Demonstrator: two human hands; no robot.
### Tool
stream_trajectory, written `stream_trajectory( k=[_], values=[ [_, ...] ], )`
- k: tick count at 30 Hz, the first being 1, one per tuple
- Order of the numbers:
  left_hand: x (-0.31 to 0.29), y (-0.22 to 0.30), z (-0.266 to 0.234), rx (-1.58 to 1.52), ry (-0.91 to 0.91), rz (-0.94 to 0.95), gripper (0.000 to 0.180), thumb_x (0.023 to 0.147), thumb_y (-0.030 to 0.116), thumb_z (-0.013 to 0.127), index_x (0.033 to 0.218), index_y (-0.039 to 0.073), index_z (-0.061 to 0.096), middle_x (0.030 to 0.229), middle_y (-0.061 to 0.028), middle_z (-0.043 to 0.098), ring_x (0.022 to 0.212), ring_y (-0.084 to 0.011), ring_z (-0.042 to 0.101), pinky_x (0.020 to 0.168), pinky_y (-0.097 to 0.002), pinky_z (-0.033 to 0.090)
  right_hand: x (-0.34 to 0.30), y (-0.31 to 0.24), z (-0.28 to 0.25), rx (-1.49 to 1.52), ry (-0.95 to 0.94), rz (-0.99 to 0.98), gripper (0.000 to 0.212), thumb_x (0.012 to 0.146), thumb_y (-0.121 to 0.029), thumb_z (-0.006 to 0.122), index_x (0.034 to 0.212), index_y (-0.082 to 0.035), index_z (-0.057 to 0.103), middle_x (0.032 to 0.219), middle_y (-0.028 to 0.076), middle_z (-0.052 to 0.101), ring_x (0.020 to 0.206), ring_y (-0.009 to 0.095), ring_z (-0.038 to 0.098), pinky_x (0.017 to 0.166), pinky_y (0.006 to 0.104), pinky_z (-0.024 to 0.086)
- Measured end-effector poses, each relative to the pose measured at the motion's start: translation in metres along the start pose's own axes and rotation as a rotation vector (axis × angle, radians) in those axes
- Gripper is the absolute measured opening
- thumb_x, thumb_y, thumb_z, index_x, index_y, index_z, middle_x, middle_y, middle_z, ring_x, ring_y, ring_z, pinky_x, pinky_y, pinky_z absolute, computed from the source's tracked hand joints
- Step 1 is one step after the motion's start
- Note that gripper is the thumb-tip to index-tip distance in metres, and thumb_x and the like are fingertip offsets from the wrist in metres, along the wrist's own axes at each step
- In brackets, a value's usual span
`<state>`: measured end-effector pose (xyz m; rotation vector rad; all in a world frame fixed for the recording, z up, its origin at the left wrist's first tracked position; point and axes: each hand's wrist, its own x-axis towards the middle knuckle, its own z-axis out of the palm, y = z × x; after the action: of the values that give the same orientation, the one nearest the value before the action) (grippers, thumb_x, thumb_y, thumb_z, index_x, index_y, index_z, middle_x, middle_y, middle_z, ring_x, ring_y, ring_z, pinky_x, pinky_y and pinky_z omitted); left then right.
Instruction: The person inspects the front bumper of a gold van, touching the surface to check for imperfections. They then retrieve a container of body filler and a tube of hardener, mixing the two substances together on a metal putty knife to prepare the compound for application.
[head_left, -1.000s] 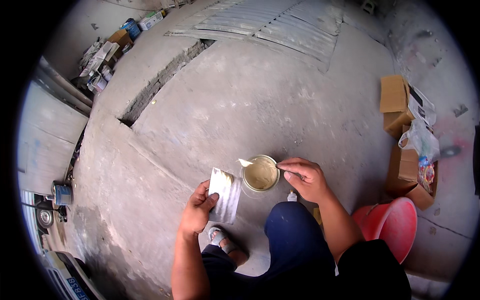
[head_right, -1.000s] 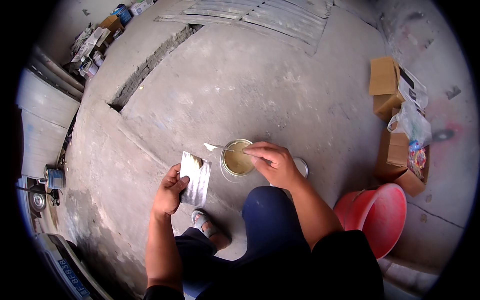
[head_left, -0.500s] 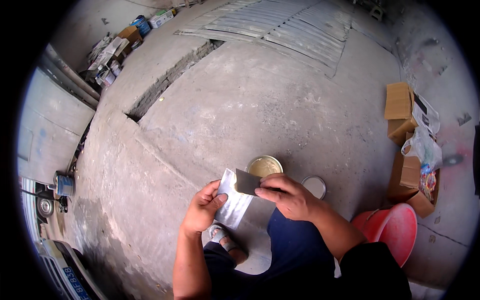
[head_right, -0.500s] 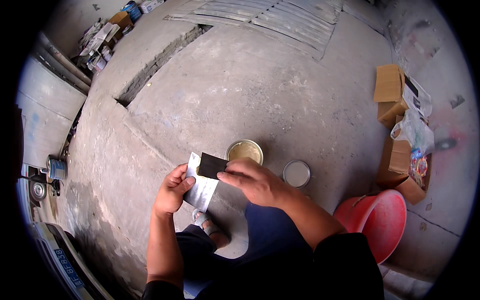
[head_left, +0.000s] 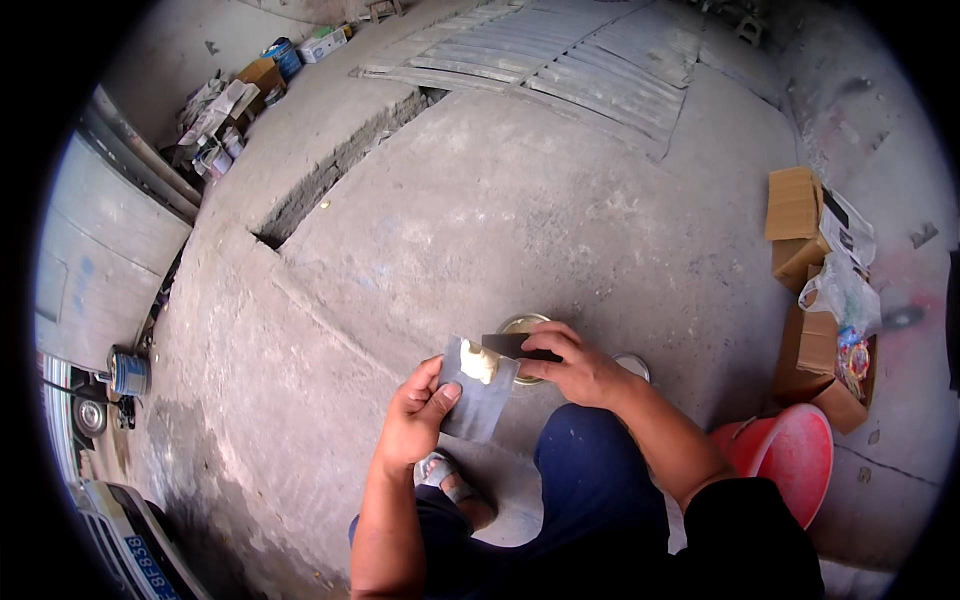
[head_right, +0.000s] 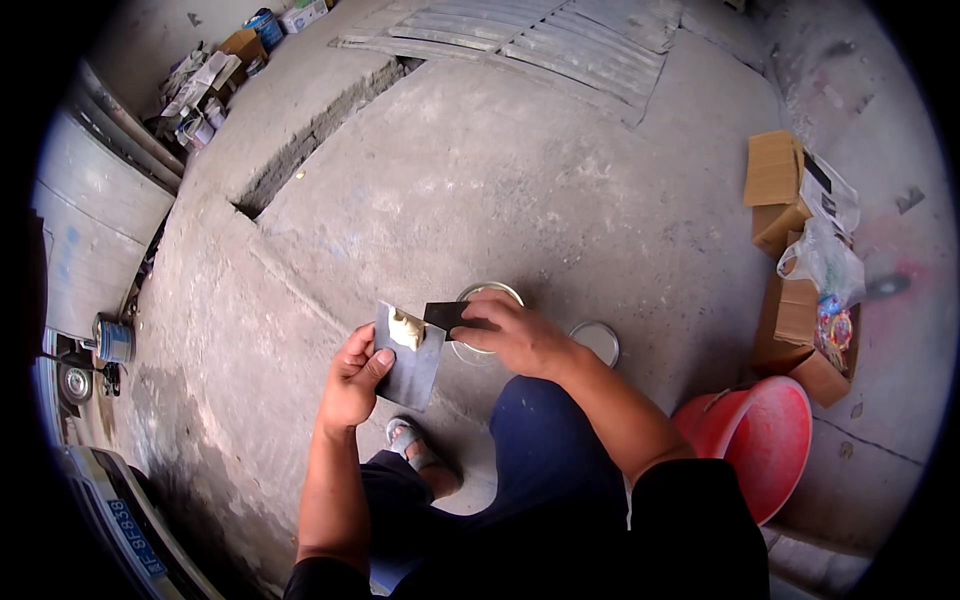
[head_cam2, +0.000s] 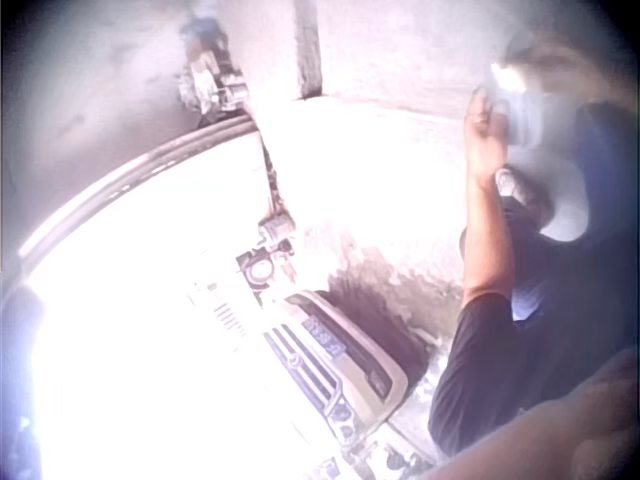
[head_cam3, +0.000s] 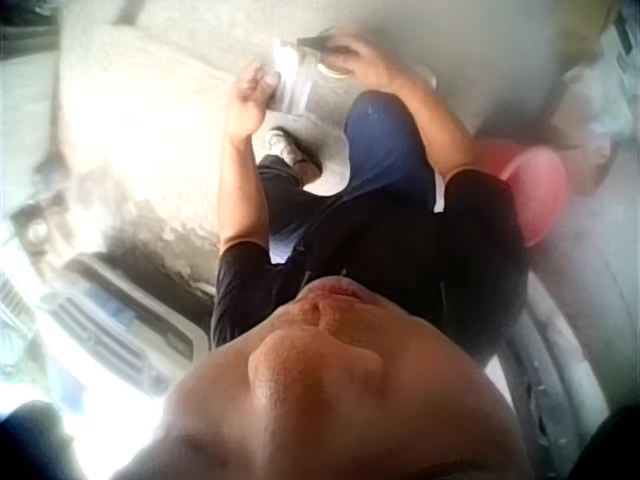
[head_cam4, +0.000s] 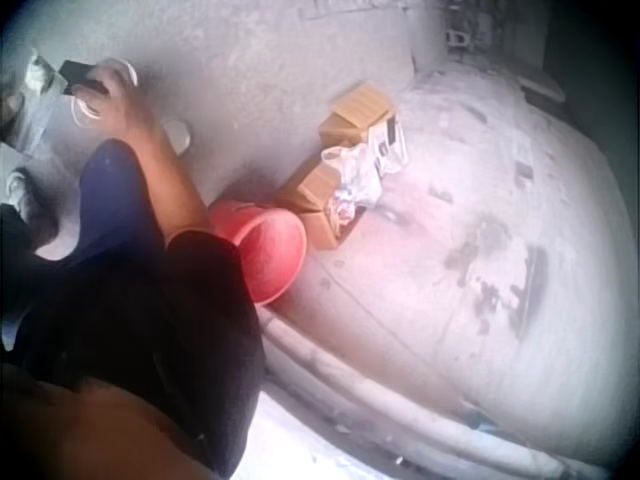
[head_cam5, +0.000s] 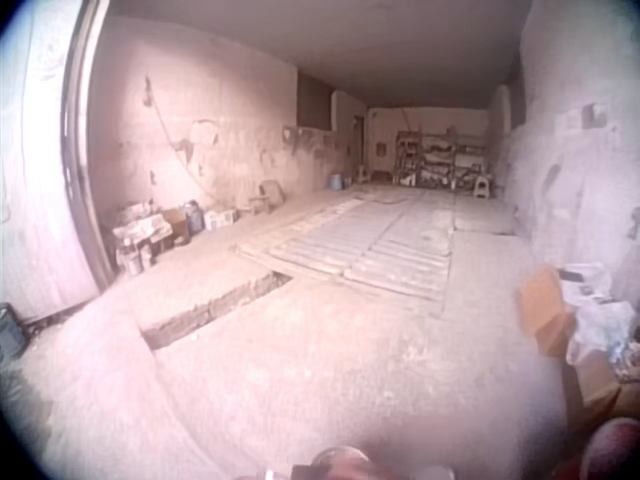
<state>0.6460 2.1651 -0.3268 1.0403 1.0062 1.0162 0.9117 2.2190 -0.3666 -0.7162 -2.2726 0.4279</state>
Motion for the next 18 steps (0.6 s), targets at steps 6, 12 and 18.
stream_trajectory(
  k=[6,12,18],
  values=[
    [0.004,0.001,0.011,0.146,0.212,0.281,0.035,0.097,0.004,0.051,0.131,0.000,0.047,0.115,-0.0054,0.061,0.104,-0.0115,0.055,0.093,-0.0261,0.042,-0.016,-0.004,-0.010,0.499,0.446,0.588,0.033,0.087,0.001,0.058,0.120,-0.003,0.053,0.109,0.011,0.060,0.099,0.020,0.058,0.090,0.0279,0.045],
    [0.005,0.001,0.025,0.039,0.192,0.345,0.036,0.097,0.004,0.050,0.132,0.000,0.046,0.118,-0.0061,0.060,0.108,-0.0126,0.054,0.095,-0.0267,0.041,-0.013,-0.028,-0.003,1.127,0.348,0.552,0.037,0.089,-0.001,0.060,0.123,0.000,0.046,0.114,0.008,0.059,0.100,0.010,0.056,0.087,0.0253,0.045],
    [0.001,-0.006,0.025,0.154,0.112,0.322,0.037,0.095,0.002,0.053,0.131,0.002,0.050,0.122,-0.0094,0.059,0.109,-0.0175,0.056,0.094,-0.0289,0.043,0.010,-0.032,0.013,1.115,0.287,0.639,0.035,0.091,-0.004,0.059,0.123,0.000,0.047,0.115,0.009,0.060,0.105,0.013,0.056,0.089,0.0279,0.046]
  ],
)
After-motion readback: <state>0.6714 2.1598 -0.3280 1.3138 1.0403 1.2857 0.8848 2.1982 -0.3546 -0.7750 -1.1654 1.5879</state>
